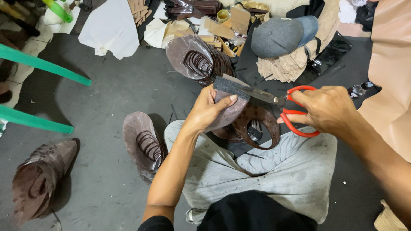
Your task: The person sits on the floor of a shoe workshop and trims excess material from the edges of brown shoe upper pieces using red-handled scissors. They rotate each upper to reach all edges, set trimmed pieces aside, and stack the finished uppers with others on the floor.
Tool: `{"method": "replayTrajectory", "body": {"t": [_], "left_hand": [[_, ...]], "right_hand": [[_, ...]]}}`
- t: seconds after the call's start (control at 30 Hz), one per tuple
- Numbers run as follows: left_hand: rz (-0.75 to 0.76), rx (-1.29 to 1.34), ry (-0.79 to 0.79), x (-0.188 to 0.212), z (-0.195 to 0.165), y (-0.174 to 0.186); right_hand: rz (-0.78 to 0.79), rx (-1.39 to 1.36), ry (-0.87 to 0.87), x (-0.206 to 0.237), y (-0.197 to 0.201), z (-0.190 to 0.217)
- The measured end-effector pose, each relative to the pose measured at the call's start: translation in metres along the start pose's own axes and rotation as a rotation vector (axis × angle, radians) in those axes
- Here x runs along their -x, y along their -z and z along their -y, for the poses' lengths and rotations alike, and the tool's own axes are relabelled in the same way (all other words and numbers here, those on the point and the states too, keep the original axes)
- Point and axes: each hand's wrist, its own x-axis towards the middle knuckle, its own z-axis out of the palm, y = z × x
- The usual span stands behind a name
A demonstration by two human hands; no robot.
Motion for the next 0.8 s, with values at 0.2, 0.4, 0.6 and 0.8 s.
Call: {"method": "replayTrajectory", "body": {"t": [0.2, 0.4, 0.6, 0.8], "left_hand": [[0.019, -0.051, 0.01, 0.0, 0.0, -0.006], [0.026, -0.03, 0.002, 0.0, 0.001, -0.007], [0.036, -0.049, -0.008, -0.001, 0.003, -0.009], [0.05, -0.092, 0.013, -0.001, 0.004, -0.008]], "right_hand": [[-0.025, 0.007, -0.012, -0.003, 0.005, 0.008], [-0.063, -0.046, 0.031, -0.005, 0.007, 0.004], [-0.027, 0.03, 0.008, -0.004, 0.004, 0.006], [-0.008, 0.01, 0.02, -0.007, 0.002, 0.004]]}}
